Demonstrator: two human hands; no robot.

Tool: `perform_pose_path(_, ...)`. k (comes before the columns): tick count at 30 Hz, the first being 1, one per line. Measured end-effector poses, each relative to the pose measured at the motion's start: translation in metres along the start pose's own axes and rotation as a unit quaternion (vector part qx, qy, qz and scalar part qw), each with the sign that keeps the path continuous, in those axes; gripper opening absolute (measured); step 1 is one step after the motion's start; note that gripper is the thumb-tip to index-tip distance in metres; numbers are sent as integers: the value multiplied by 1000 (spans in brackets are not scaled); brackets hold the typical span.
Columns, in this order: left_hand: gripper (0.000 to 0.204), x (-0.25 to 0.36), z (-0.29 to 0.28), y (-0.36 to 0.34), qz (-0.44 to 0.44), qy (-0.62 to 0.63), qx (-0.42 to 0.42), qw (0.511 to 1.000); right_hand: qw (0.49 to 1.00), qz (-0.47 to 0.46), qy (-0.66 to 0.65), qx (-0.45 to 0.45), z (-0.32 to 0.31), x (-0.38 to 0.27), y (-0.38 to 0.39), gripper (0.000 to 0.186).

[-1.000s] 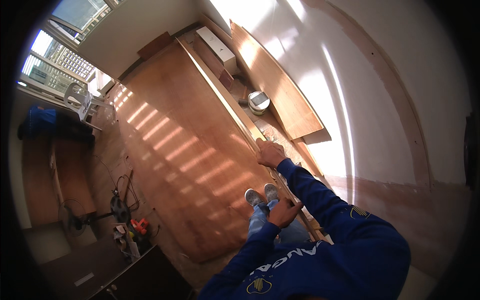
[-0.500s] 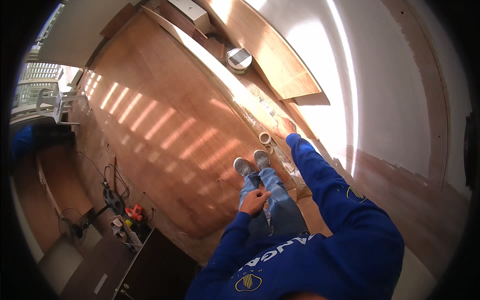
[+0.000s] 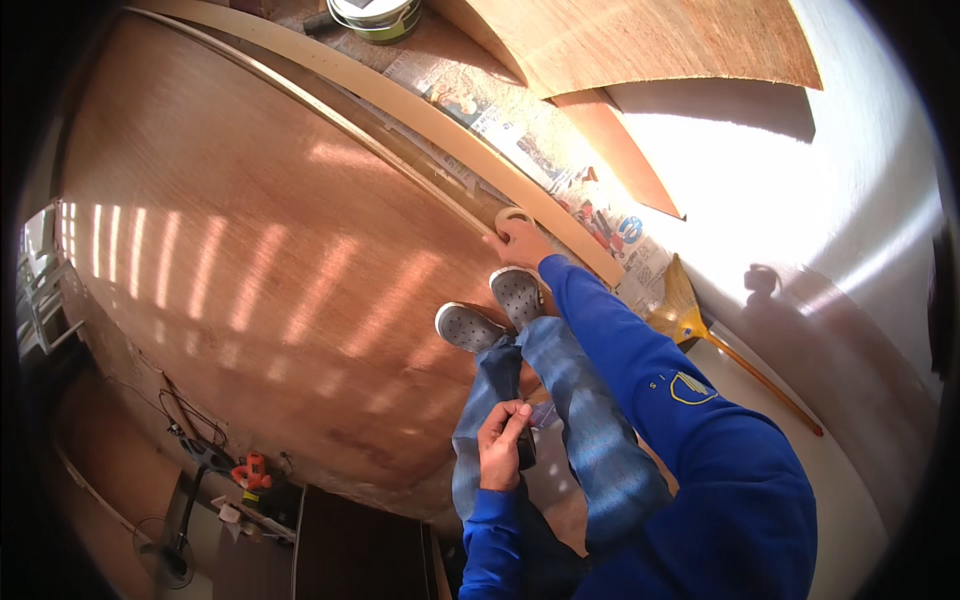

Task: The person measures and marks a large plywood sheet on the floor using a tape measure and pencil. They also position a thin wooden strip along the marked line to guide the next step.

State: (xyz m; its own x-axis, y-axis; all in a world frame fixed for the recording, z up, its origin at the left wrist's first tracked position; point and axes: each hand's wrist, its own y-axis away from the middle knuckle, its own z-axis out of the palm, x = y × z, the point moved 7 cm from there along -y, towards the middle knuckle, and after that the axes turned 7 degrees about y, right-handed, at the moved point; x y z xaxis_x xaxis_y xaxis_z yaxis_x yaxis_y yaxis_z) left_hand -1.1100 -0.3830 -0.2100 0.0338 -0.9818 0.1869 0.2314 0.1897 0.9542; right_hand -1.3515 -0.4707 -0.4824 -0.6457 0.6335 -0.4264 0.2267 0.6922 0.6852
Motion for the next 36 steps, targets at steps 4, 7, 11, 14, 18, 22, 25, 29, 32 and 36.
perform_pose_path(4,20,0,6,-32,-10,-93,2,996,976,109,-158,103,-20,81,-48,40)
perform_pose_path(7,19,26,11,-41,48,-232,15,971,957,84,11,276,-30,103,-78,54)
perform_pose_path(11,16,58,15,-44,127,-249,31,960,957,140,-98,236,-13,124,-114,59)
perform_pose_path(14,17,61,16,-47,132,-262,22,956,946,231,-190,127,-12,150,-115,60)
perform_pose_path(18,18,52,21,-50,148,-304,4,941,986,131,-104,22,-16,154,-120,60)
perform_pose_path(22,19,48,27,-48,142,-327,-8,934,985,117,-128,13,-3,165,-124,63)
perform_pose_path(25,19,49,29,-46,130,-351,-8,927,979,140,-147,16,7,174,-124,62)
perform_pose_path(29,20,50,31,-47,163,-387,-9,907,981,158,-111,2,0,175,-120,58)
perform_pose_path(32,21,40,28,-48,153,-377,-17,913,975,164,-109,-98,2,156,-103,38)
perform_pose_path(36,25,28,20,-46,156,-352,5,923,991,83,48,97,-53,98,-45,40)
